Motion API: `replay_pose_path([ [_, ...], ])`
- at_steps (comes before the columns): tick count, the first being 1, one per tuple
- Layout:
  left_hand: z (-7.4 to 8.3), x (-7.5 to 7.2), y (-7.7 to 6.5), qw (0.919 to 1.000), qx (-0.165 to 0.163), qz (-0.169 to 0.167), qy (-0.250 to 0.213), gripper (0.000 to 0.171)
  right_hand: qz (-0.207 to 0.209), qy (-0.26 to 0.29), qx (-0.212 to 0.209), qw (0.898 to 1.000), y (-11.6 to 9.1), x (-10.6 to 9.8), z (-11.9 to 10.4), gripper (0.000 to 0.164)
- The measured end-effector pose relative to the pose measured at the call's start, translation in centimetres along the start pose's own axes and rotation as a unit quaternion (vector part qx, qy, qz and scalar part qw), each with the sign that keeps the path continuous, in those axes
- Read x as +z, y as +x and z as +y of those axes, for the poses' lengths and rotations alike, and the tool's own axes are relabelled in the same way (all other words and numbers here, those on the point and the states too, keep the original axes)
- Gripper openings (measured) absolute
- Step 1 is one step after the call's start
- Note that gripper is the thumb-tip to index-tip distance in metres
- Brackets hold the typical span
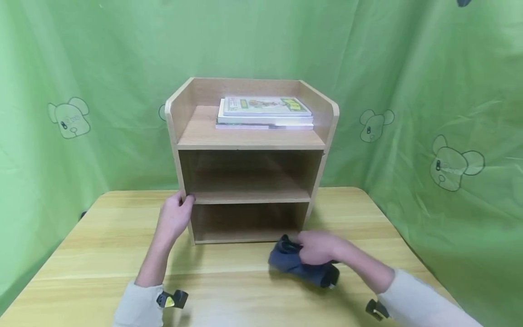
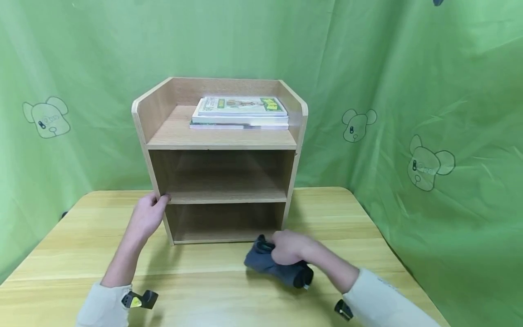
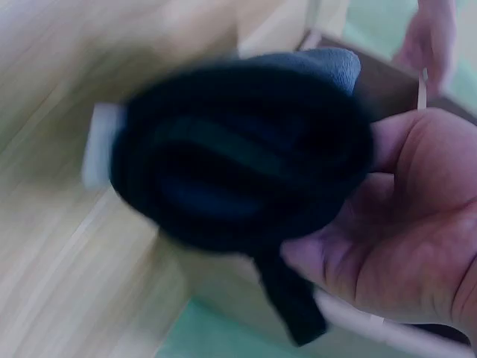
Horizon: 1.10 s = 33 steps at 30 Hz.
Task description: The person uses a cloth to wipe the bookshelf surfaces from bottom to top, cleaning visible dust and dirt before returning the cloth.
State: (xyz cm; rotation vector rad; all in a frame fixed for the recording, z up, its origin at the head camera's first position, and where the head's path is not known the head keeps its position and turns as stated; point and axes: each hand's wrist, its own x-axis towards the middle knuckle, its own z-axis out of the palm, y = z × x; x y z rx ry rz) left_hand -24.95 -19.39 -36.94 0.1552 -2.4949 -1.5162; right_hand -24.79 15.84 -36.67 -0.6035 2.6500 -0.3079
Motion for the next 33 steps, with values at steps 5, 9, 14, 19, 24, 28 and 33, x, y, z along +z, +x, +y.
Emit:
replay_pose_path([
  [5,-0.1,0.0,0.1,1.0000,0.000,0.002,-0.005,0.029,0.054,-0.023,-0.022,0.998,1.6,1.9,-3.1,0.062],
  [9,-0.1,0.0,0.2,0.9999,0.004,0.008,-0.006,0.028,0.091,-0.028,-0.062,0.994,2.7,2.9,-4.9,0.060],
  [14,-0.1,0.0,0.2,1.0000,0.003,0.007,-0.004,0.028,0.139,-0.064,-0.096,0.984,3.8,4.2,-6.9,0.049],
  [19,-0.2,0.0,0.3,1.0000,-0.001,0.001,-0.004,0.028,0.189,-0.133,-0.123,0.965,4.8,6.1,-8.4,0.056],
  [24,-0.2,0.1,0.3,1.0000,-0.002,0.000,-0.002,0.028,0.177,-0.193,-0.096,0.960,5.0,8.1,-8.9,0.072],
  [28,-0.1,0.2,0.3,1.0000,-0.002,0.001,-0.004,0.029,0.126,-0.155,-0.060,0.978,4.5,8.5,-9.1,0.079],
  [33,-0.1,0.1,0.2,1.0000,-0.001,0.002,-0.009,0.027,0.087,-0.129,-0.046,0.987,4.1,7.9,-9.4,0.075],
])
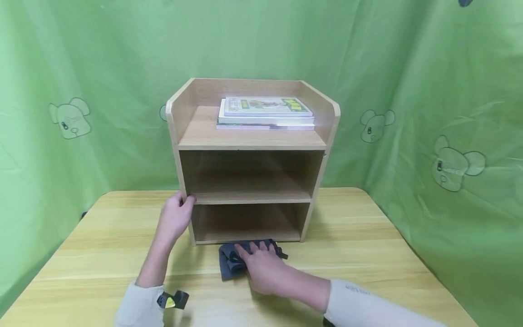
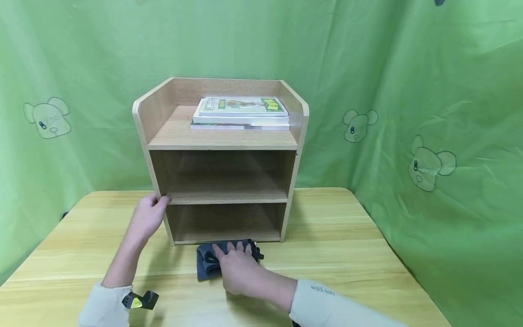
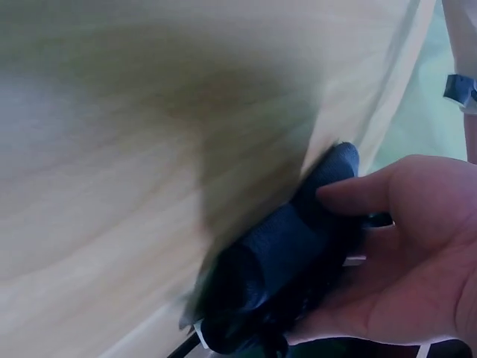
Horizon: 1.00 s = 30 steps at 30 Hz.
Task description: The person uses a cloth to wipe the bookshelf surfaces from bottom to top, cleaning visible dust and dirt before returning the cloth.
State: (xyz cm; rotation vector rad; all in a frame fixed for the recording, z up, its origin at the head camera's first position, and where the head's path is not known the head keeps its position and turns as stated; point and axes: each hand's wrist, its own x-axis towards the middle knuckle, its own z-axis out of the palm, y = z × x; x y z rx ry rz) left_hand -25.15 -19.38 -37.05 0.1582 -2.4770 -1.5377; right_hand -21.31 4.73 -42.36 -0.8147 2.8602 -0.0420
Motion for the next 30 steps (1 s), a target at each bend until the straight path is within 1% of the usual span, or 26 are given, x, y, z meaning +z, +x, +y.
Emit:
replay_pose_path([
  [4,0.1,-0.1,0.0,1.0000,0.001,0.001,0.001,0.028,-0.036,0.035,0.013,0.999,0.1,-1.0,0.3,0.070],
  [6,0.0,-0.1,0.0,1.0000,0.002,0.000,0.000,0.028,-0.049,0.062,0.017,0.997,0.0,-1.9,0.6,0.073],
  [8,0.0,-0.1,-0.1,1.0000,0.003,0.001,0.000,0.028,-0.051,0.089,0.012,0.995,0.0,-3.0,1.0,0.076],
  [9,0.0,-0.2,-0.1,1.0000,0.003,0.001,0.001,0.028,-0.045,0.099,0.010,0.994,-0.1,-3.7,1.2,0.078],
  [11,0.0,-0.2,-0.2,1.0000,0.003,0.003,0.002,0.029,-0.023,0.135,0.004,0.991,-0.1,-5.2,1.7,0.079],
  [12,0.0,-0.2,-0.2,1.0000,0.003,0.003,0.005,0.029,-0.006,0.150,-0.001,0.989,-0.2,-5.9,2.0,0.078],
  [14,0.0,-0.3,-0.2,0.9999,0.002,0.006,0.008,0.029,0.038,0.169,-0.008,0.985,-0.3,-7.5,2.5,0.072],
  [16,0.0,-0.3,-0.2,0.9999,0.002,0.009,0.010,0.030,0.080,0.195,-0.012,0.977,-0.5,-9.2,3.1,0.065],
  [19,0.0,-0.3,-0.2,0.9999,0.001,0.007,0.010,0.029,0.141,0.214,-0.012,0.966,-1.4,-11.4,4.1,0.053],
  [22,0.0,-0.2,-0.1,1.0000,0.000,0.003,0.005,0.029,0.186,0.251,-0.001,0.950,-2.6,-13.5,5.3,0.045],
  [23,0.0,-0.2,-0.2,1.0000,0.000,0.000,0.003,0.029,0.204,0.263,0.001,0.943,-3.0,-14.1,5.8,0.042],
  [25,0.1,-0.1,-0.1,1.0000,-0.002,-0.001,0.000,0.029,0.249,0.295,0.008,0.922,-3.6,-15.1,6.8,0.035],
  [26,0.1,-0.1,-0.1,1.0000,-0.002,0.000,0.001,0.028,0.278,0.307,0.015,0.910,-3.8,-15.4,7.3,0.032],
  [28,0.1,-0.2,-0.1,1.0000,-0.001,0.000,0.001,0.028,0.341,0.331,0.033,0.879,-4.1,-15.7,8.3,0.026],
  [30,0.1,-0.2,-0.1,1.0000,0.000,0.000,0.001,0.029,0.400,0.356,0.059,0.842,-4.2,-15.5,9.2,0.024],
])
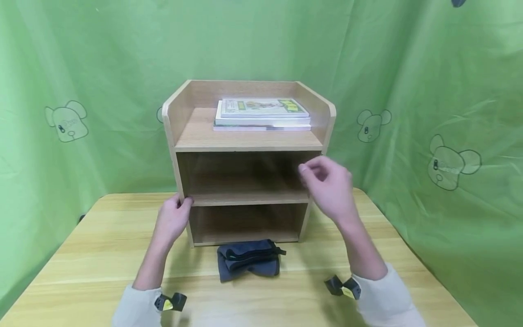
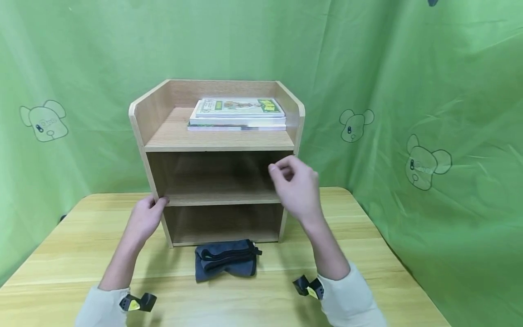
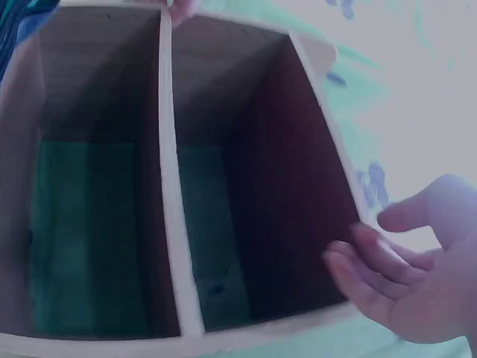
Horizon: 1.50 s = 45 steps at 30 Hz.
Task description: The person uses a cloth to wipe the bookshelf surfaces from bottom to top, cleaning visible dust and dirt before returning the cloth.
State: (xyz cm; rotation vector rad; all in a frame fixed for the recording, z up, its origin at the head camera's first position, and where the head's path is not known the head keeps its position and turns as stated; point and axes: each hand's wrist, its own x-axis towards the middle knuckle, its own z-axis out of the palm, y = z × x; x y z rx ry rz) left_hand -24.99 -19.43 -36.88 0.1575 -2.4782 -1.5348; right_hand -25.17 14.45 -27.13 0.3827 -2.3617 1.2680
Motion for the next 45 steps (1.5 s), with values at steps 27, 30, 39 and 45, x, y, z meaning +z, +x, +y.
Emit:
replay_pose_path([
  [27,0.0,-0.5,0.0,0.9997,-0.007,-0.022,0.004,0.033,-0.168,0.039,0.174,0.970,-0.1,2.2,9.7,0.066],
  [30,-0.1,-0.6,0.0,0.9997,-0.008,-0.022,0.005,0.033,-0.168,0.036,0.170,0.970,-0.1,2.2,9.8,0.064],
  [39,0.0,-1.3,-0.1,0.9977,0.023,-0.026,0.058,0.037,-0.163,0.023,0.165,0.973,-0.1,2.1,10.0,0.058],
  [45,1.2,-3.1,-1.2,0.9777,0.046,-0.047,0.200,0.046,-0.164,0.030,0.166,0.972,-0.2,2.2,9.9,0.059],
])
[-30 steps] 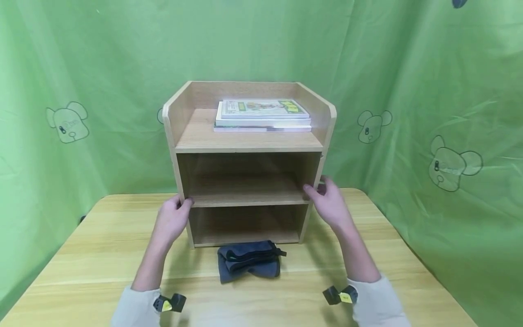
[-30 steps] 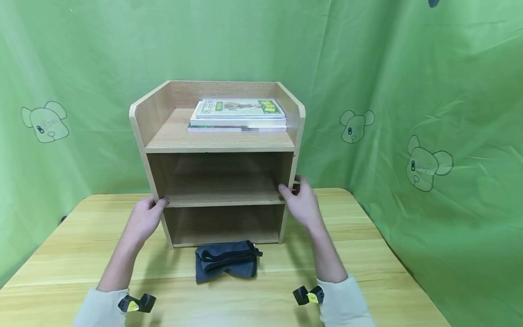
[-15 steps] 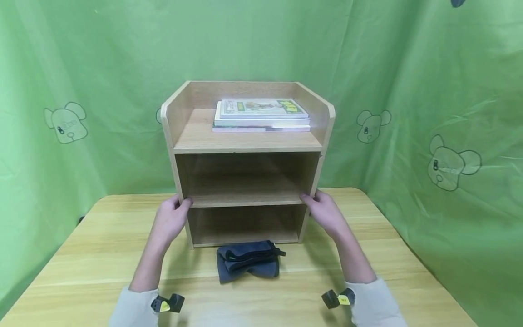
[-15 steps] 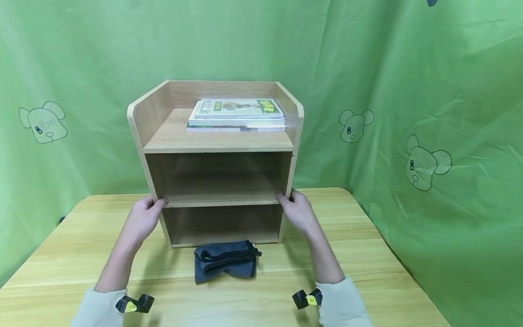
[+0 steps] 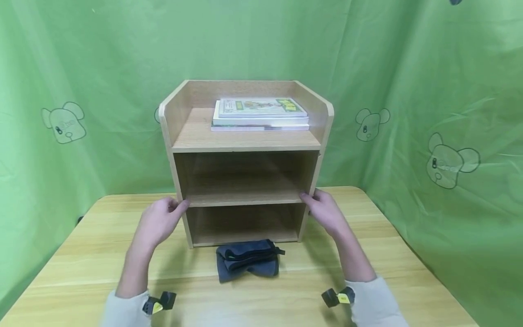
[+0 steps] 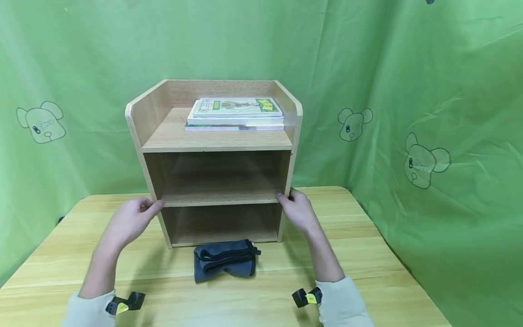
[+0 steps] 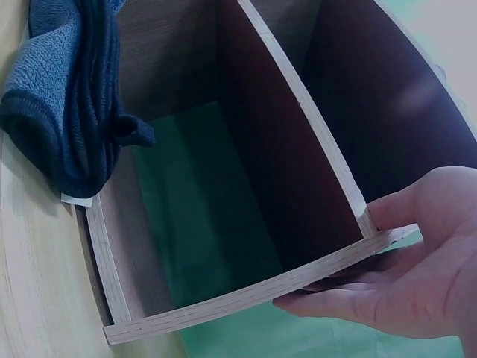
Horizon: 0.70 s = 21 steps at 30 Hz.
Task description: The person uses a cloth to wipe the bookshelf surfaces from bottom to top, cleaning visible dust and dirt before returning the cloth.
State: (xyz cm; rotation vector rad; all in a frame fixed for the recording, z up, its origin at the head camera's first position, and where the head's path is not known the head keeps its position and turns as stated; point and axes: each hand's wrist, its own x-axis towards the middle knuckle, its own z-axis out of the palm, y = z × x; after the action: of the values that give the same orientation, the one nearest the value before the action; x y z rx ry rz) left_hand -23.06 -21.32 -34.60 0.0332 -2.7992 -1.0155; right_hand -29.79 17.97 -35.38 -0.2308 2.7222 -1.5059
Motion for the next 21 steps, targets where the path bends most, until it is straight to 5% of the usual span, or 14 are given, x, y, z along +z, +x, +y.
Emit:
replay_pose_path([
  [5,1.3,-1.0,-1.6,0.9962,0.022,-0.070,0.046,0.041,-0.002,0.002,0.001,1.000,-0.1,0.0,-0.1,0.061],
  [9,3.0,0.3,-2.2,0.9899,0.069,-0.119,0.036,0.031,-0.005,0.002,0.000,1.000,-0.1,-0.2,-0.1,0.061],
  [14,5.2,4.4,-2.3,0.9843,0.111,-0.136,0.011,0.033,-0.004,0.004,-0.001,1.000,-0.1,-0.3,-0.1,0.059],
  [21,6.7,10.5,-2.8,0.9746,0.142,-0.173,-0.005,0.070,-0.008,0.018,-0.002,1.000,-0.3,-0.3,-0.2,0.058],
])
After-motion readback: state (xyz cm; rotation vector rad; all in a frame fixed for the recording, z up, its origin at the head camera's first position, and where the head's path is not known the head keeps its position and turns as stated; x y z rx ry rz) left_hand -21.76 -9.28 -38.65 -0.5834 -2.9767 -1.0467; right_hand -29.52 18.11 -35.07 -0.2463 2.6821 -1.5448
